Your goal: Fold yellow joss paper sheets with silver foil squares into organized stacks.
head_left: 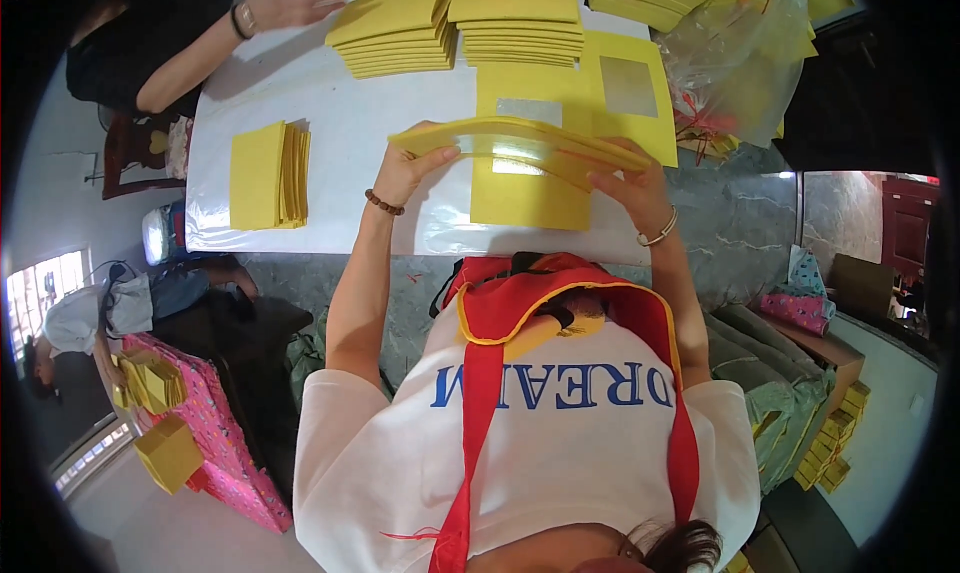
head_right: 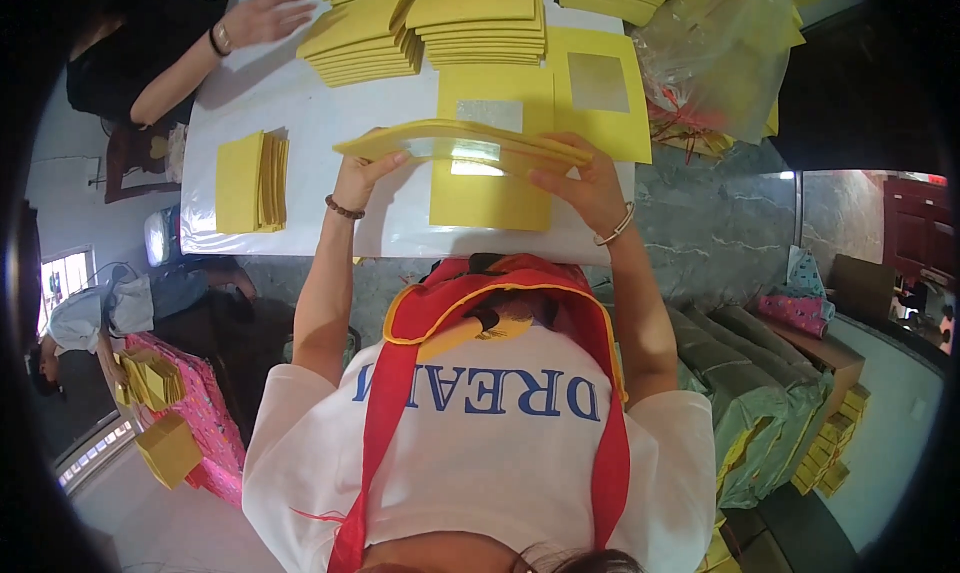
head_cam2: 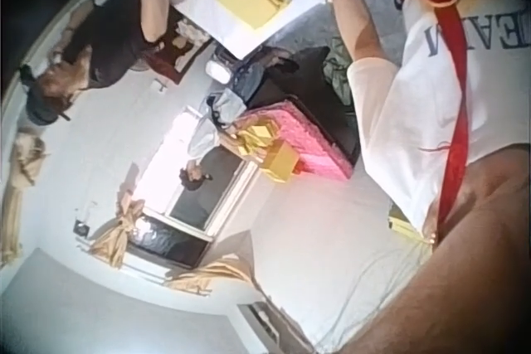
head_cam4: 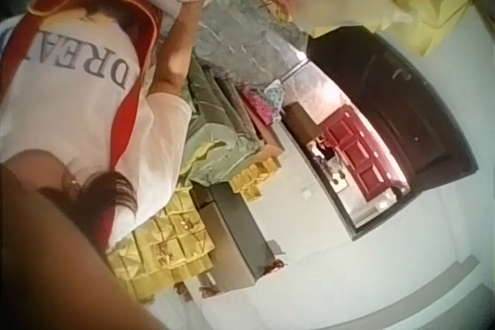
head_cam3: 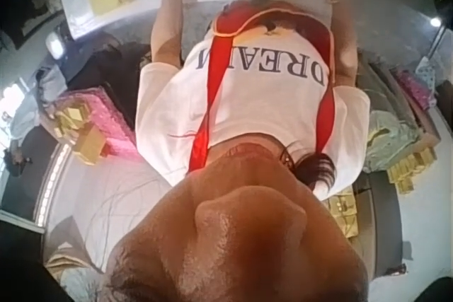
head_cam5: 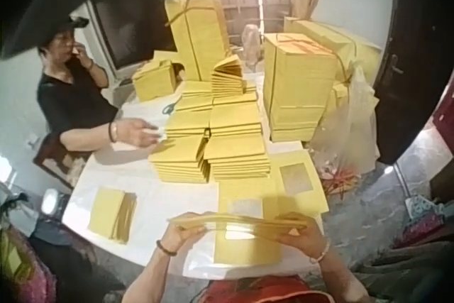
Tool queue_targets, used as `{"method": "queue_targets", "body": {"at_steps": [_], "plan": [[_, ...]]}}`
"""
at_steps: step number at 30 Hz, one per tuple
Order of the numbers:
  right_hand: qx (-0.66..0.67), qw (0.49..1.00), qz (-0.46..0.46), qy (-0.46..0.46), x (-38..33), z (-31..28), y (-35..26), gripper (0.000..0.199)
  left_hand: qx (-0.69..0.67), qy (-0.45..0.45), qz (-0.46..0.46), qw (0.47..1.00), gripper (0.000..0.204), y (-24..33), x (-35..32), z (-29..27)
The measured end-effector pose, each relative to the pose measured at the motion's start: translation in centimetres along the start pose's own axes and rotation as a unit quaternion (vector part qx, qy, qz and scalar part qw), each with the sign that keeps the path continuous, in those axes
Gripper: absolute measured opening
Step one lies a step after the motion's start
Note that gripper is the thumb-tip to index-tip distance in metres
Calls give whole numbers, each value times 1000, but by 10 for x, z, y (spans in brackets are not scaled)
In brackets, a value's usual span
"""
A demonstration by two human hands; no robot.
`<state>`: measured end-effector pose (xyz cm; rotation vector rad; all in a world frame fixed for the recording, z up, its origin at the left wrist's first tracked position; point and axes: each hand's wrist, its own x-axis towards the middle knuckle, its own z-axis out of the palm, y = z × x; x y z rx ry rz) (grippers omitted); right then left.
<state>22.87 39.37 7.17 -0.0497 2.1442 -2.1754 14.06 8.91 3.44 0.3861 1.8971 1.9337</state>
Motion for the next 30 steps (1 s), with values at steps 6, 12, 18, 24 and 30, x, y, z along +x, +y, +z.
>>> {"method": "queue_targets", "body": {"at_steps": [6,12,18,24,30], "plan": [[35,999,11,-1,-3,0,-4,34,-43,2,15,999,22,-5,-4,5],[-66,997,25,38,3,6,-2,30,-16,-20,-11,1000,25,-3,-5,10],[-13,992,-13,123,9,8,9,27,190,165,48,967,41,-2,-1,19],[295,937,15,186,4,14,10,35,500,156,304,795,58,28,-3,55],[413,876,111,222,-20,37,27,32,543,177,349,743,61,17,-9,97]]}}
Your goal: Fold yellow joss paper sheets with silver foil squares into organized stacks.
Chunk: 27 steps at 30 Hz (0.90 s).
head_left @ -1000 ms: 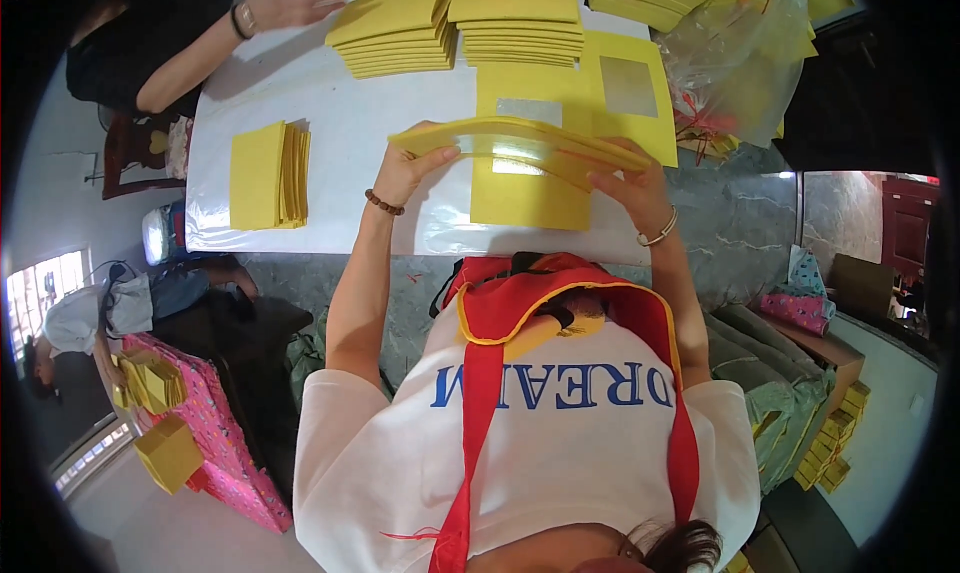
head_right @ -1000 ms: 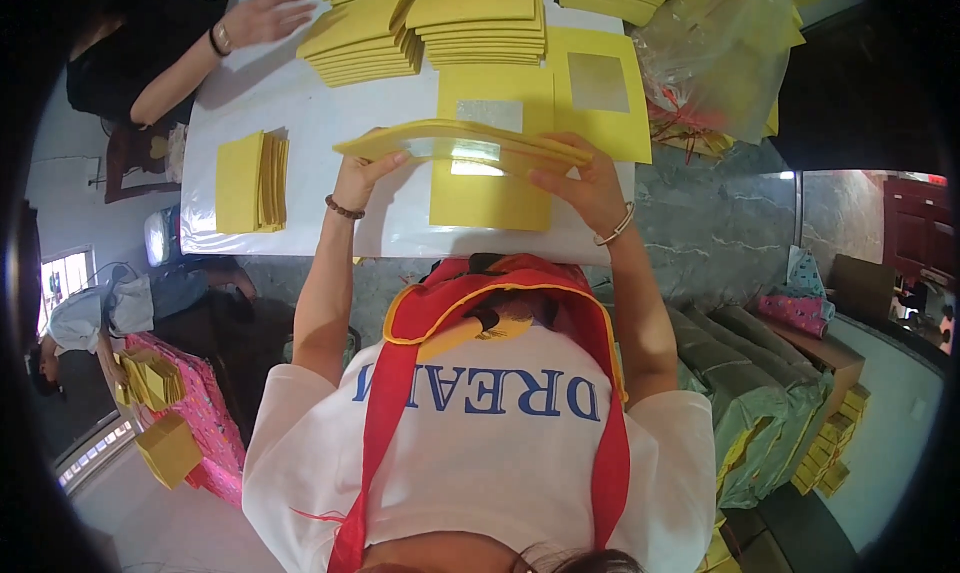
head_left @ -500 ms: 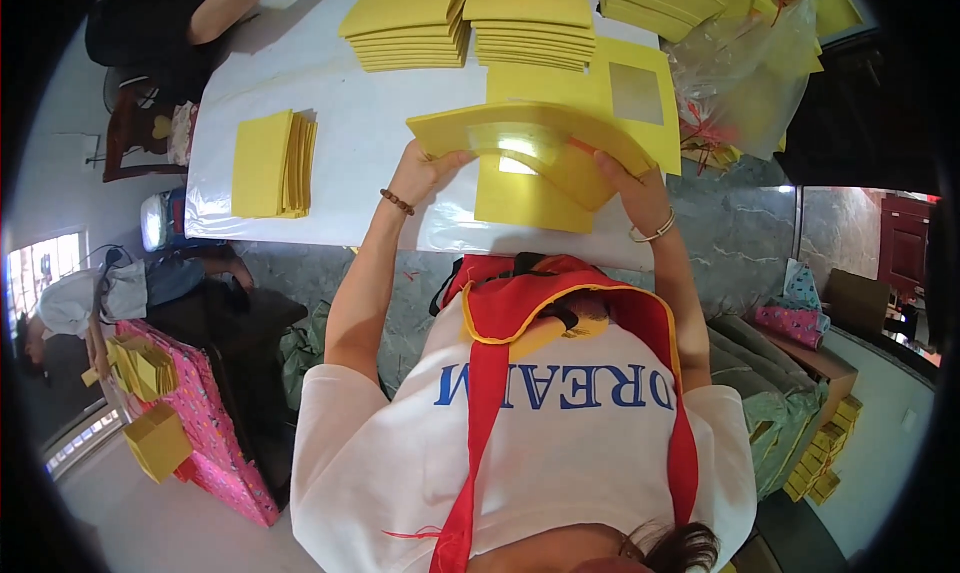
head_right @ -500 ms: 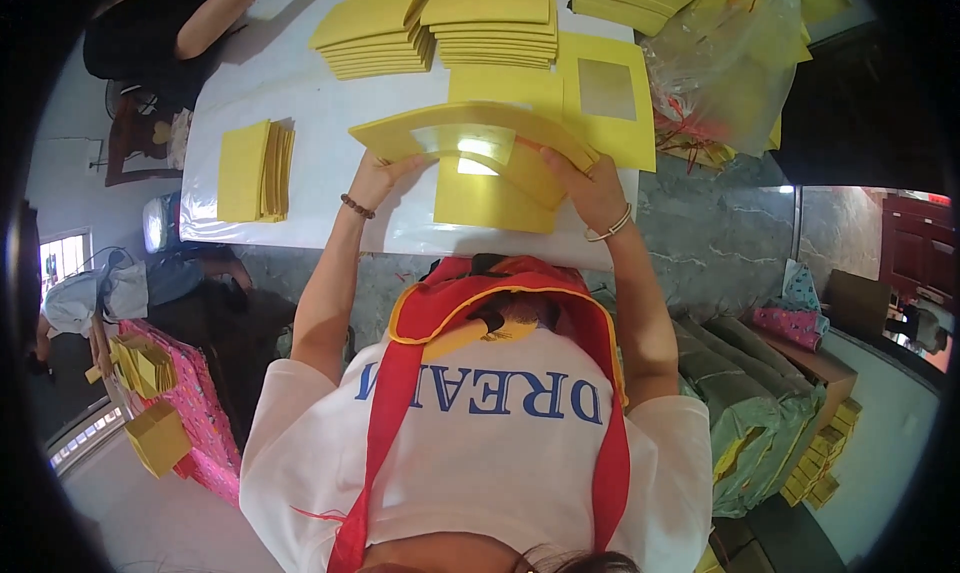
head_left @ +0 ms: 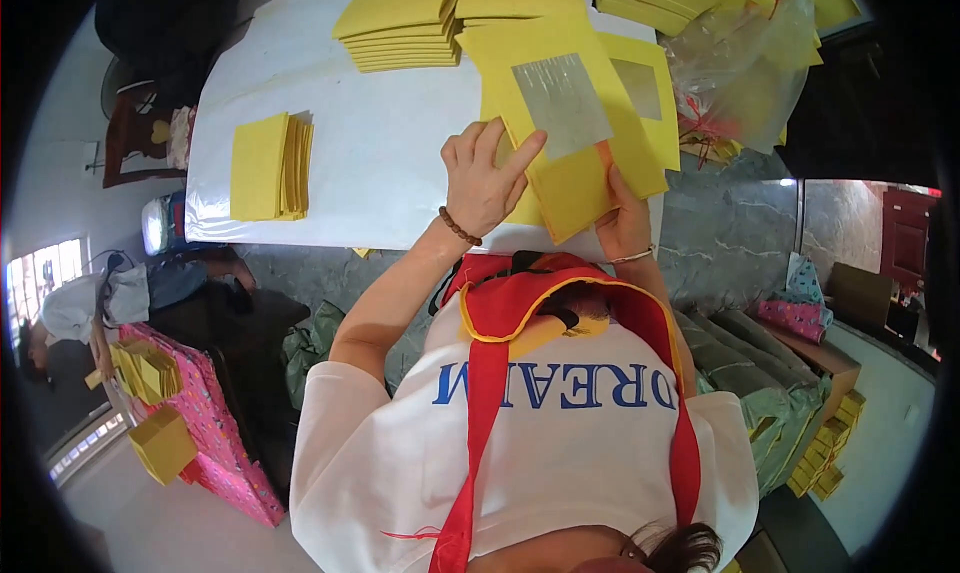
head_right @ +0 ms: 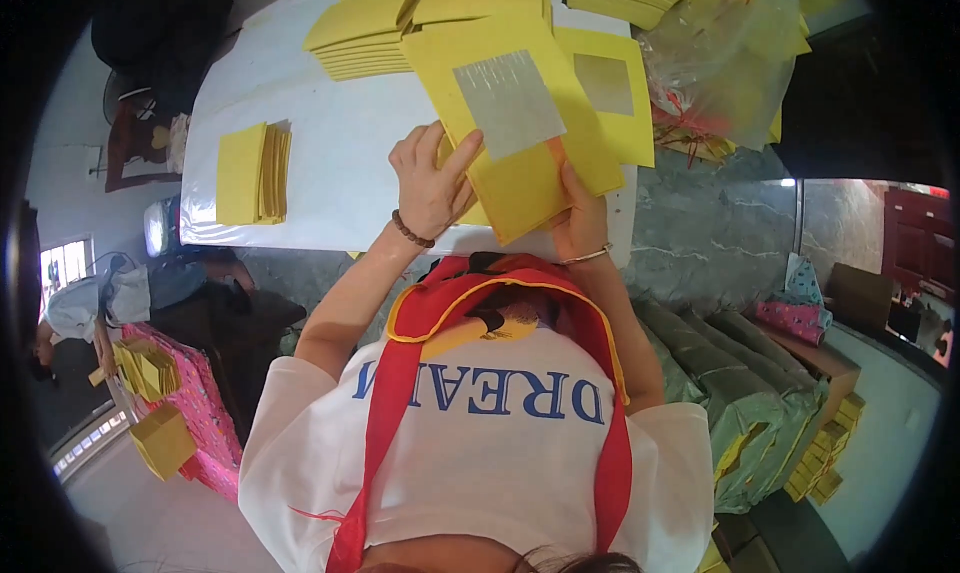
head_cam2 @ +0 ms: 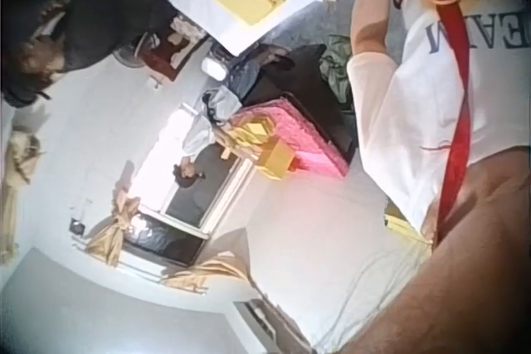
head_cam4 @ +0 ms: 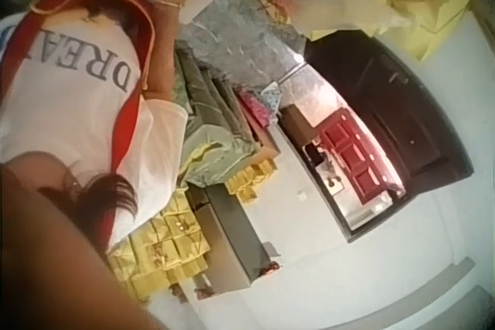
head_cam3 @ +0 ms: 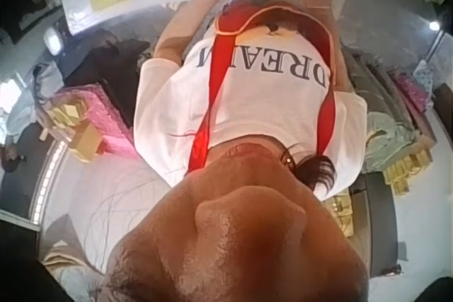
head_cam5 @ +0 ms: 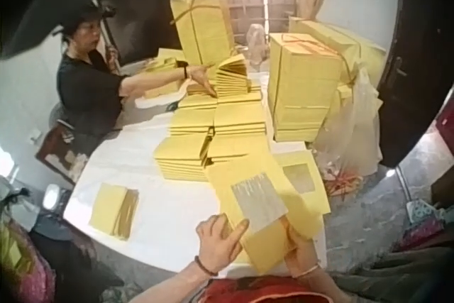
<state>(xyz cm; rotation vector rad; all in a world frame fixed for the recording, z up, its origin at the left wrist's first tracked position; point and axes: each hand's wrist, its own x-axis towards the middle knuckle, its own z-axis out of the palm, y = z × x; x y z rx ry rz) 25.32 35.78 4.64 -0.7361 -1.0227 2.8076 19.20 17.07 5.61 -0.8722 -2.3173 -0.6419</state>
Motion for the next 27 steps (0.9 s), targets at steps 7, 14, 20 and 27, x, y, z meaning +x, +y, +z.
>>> {"method": "queue_targets", "body": {"at_steps": [7,14,20,27], "plan": [[31,999,21,24,-6,-16,12,30,-14,-145,-15,989,58,8,-2,13],[71,995,61,13,-7,-22,29,32,91,-94,-9,991,55,7,-1,5],[35,990,137,-15,-24,-11,12,36,-98,-166,19,981,45,-22,-27,19],[-242,953,-81,-164,-32,-45,18,69,-178,-170,13,969,35,-30,-33,6]]}}
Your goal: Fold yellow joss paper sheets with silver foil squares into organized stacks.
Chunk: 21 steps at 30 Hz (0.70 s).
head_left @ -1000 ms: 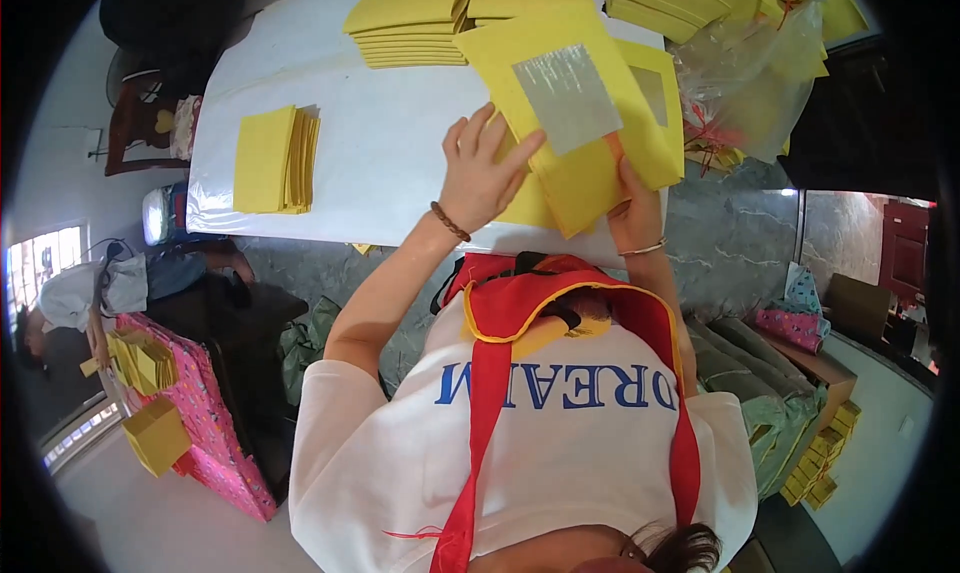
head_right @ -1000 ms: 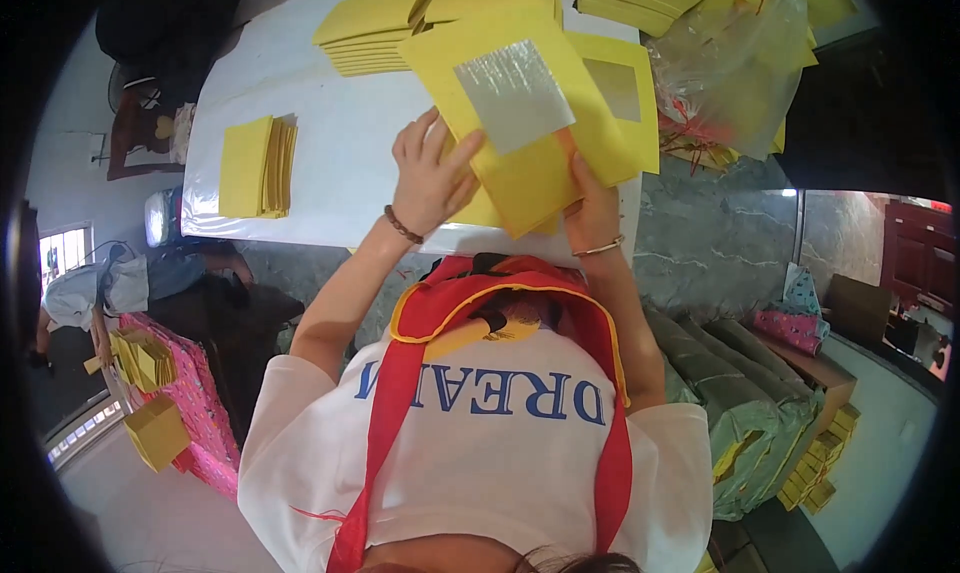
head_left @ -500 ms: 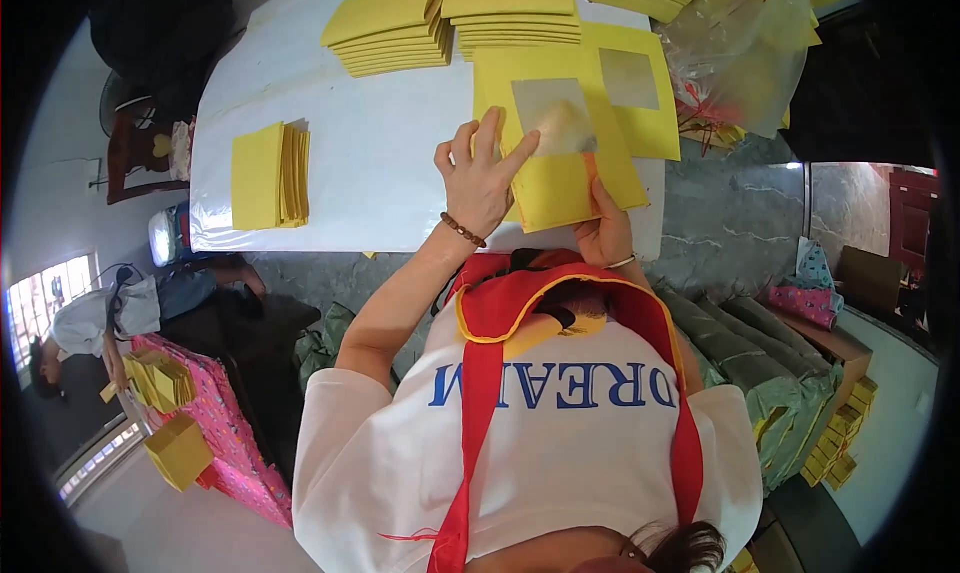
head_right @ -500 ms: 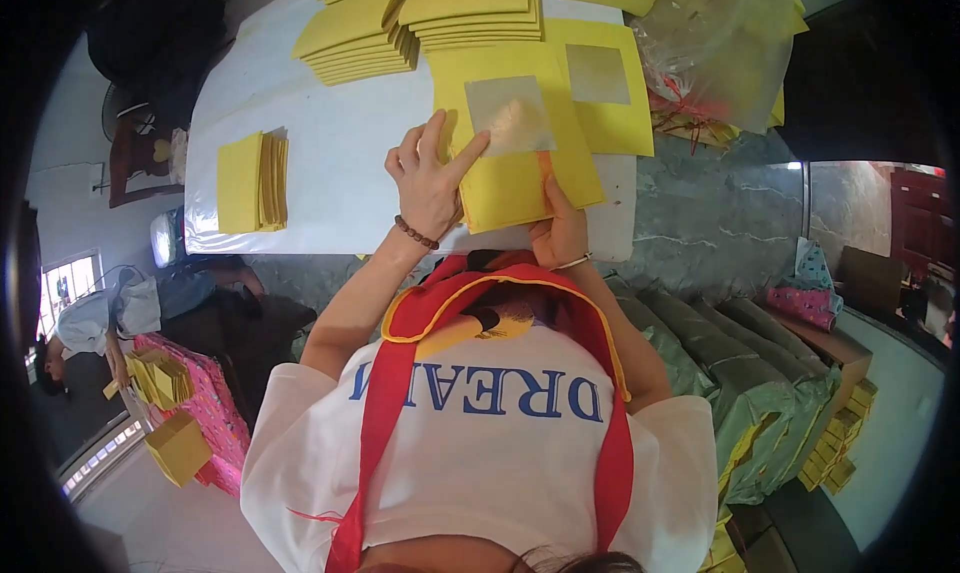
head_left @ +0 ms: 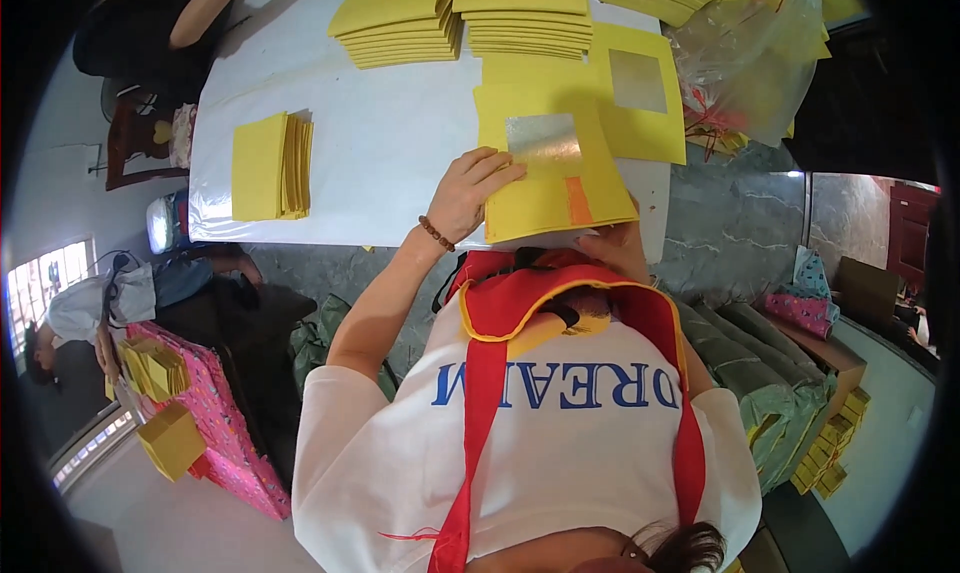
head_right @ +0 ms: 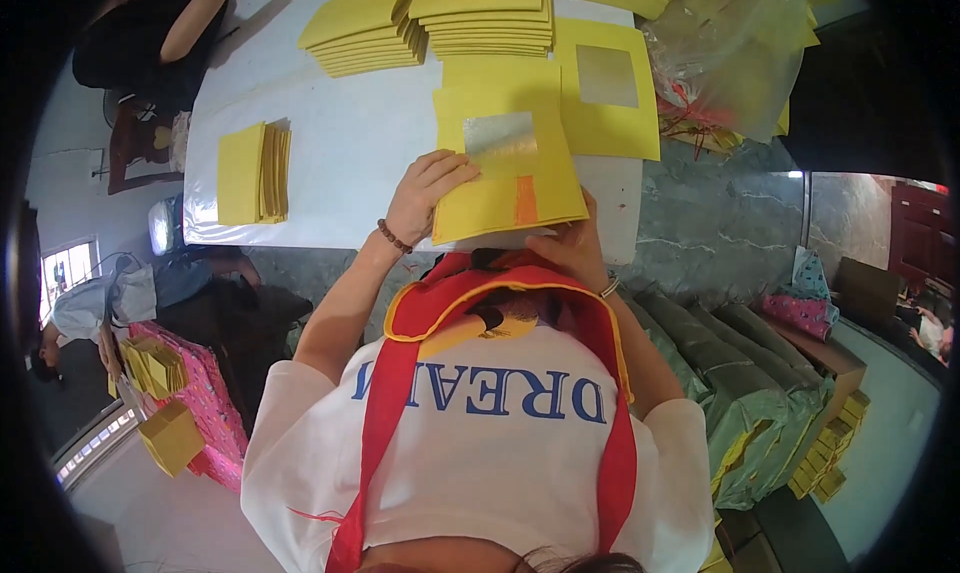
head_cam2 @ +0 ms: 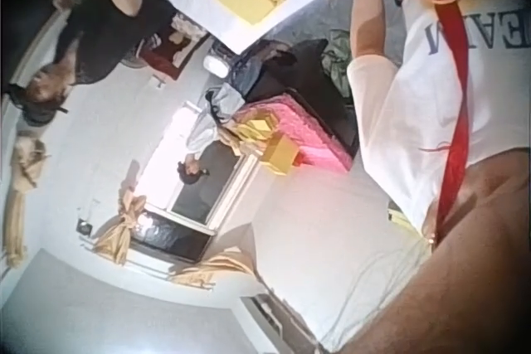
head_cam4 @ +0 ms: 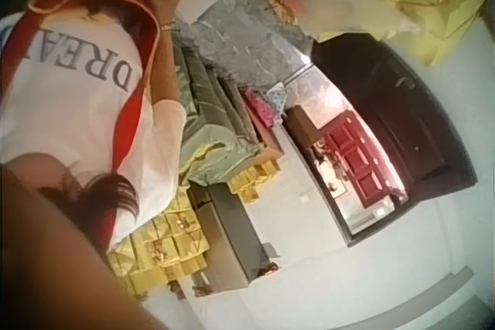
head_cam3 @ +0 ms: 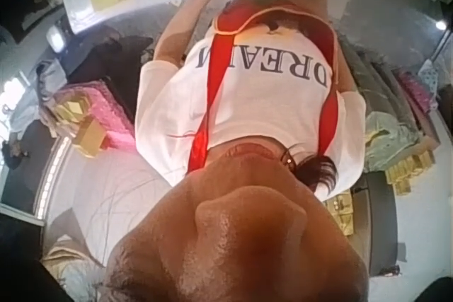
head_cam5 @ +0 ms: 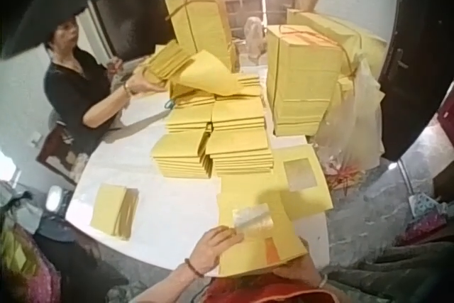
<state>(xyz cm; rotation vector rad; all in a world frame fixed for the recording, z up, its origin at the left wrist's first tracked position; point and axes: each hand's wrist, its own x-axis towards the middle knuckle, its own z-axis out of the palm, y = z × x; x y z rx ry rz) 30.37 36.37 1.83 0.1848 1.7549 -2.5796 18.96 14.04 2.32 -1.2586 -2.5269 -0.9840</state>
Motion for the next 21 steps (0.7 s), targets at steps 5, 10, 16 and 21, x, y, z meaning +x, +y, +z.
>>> {"method": "queue_targets", "body": {"at_steps": [5,10,16,21], "plan": [[-264,953,-148,0,14,-18,12,69,12,-32,9,999,36,-5,-8,-6],[-509,809,-293,-28,27,-14,-13,50,12,-59,-3,998,37,-8,-11,-8],[-346,918,-177,-79,39,-20,-8,42,14,-44,1,999,32,-8,-8,-8],[-364,899,-197,-143,54,-9,-21,37,2,-52,-4,999,32,-8,-9,-9]]}}
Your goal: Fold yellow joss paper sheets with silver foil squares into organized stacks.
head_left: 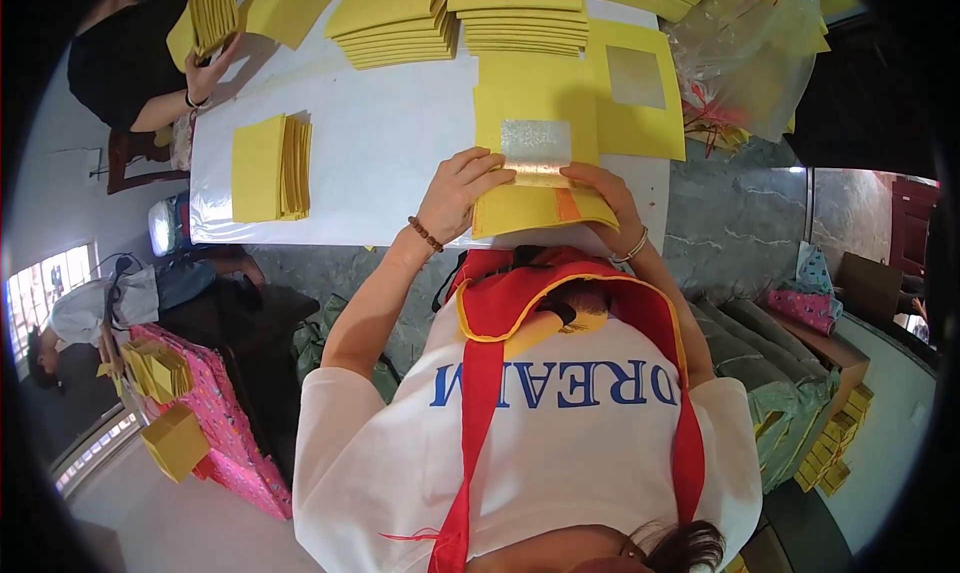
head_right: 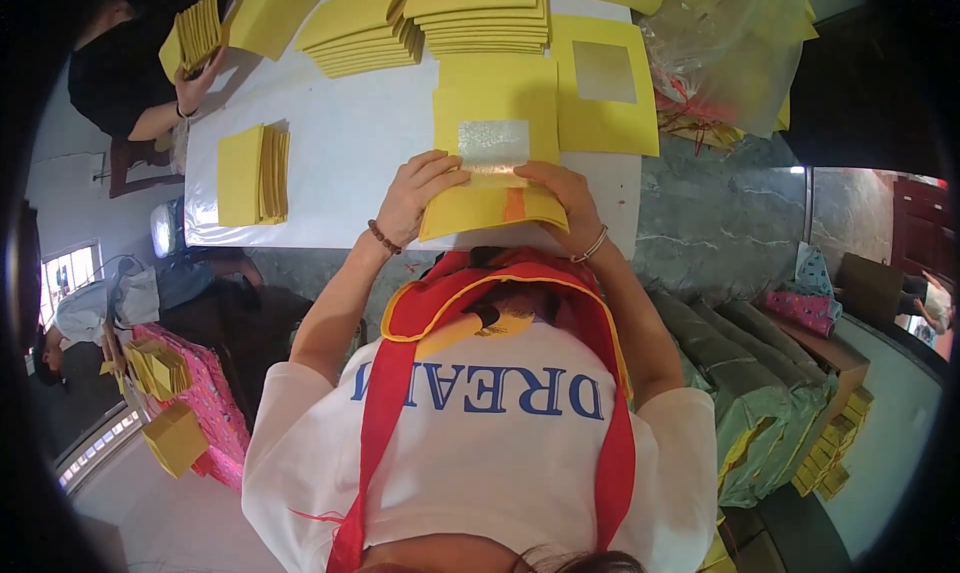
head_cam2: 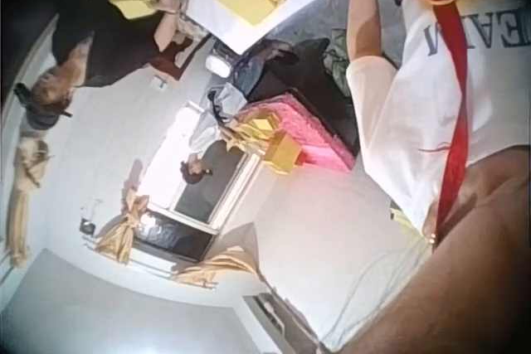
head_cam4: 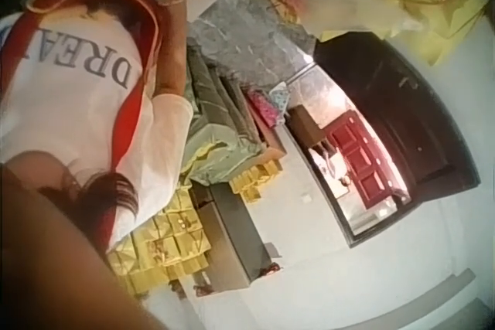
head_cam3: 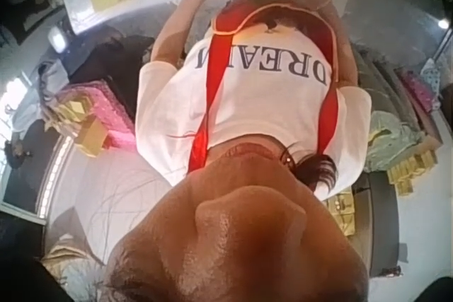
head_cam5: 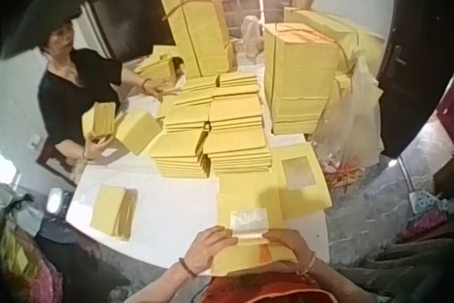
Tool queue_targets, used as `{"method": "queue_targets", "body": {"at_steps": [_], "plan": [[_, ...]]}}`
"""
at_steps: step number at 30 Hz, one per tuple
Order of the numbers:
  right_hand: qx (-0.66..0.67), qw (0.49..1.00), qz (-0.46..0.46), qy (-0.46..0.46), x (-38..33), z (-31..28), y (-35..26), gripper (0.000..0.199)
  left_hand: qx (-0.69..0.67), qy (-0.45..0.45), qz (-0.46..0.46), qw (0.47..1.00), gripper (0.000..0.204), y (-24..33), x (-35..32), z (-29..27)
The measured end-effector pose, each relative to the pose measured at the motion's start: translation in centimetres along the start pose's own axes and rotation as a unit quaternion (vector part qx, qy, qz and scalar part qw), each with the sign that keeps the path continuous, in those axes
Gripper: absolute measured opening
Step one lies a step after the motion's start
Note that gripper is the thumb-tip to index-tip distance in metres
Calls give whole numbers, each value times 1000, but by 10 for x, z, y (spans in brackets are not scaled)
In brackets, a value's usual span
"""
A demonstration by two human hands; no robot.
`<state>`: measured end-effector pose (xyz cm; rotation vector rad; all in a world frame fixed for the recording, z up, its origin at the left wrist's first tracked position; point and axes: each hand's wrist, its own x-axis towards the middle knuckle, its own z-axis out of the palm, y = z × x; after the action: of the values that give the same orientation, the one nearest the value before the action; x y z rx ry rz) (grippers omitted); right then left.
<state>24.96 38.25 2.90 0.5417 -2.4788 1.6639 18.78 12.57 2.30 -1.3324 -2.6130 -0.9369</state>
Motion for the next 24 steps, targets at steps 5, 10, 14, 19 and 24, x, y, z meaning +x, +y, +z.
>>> {"method": "queue_targets", "body": {"at_steps": [5,10,14,19,24], "plan": [[13,1000,25,2,-8,0,14,33,-17,0,-18,1000,35,6,1,0],[110,992,57,8,-13,0,13,26,-44,2,-39,998,36,7,-2,-2],[19,998,48,-27,-9,-6,8,20,-18,-29,-19,999,37,1,-7,-4],[-6,997,75,-34,-8,1,5,18,-34,-40,-31,998,31,3,-9,-6],[33,975,217,21,-4,9,5,23,-306,41,-196,931,20,14,-4,-9]]}}
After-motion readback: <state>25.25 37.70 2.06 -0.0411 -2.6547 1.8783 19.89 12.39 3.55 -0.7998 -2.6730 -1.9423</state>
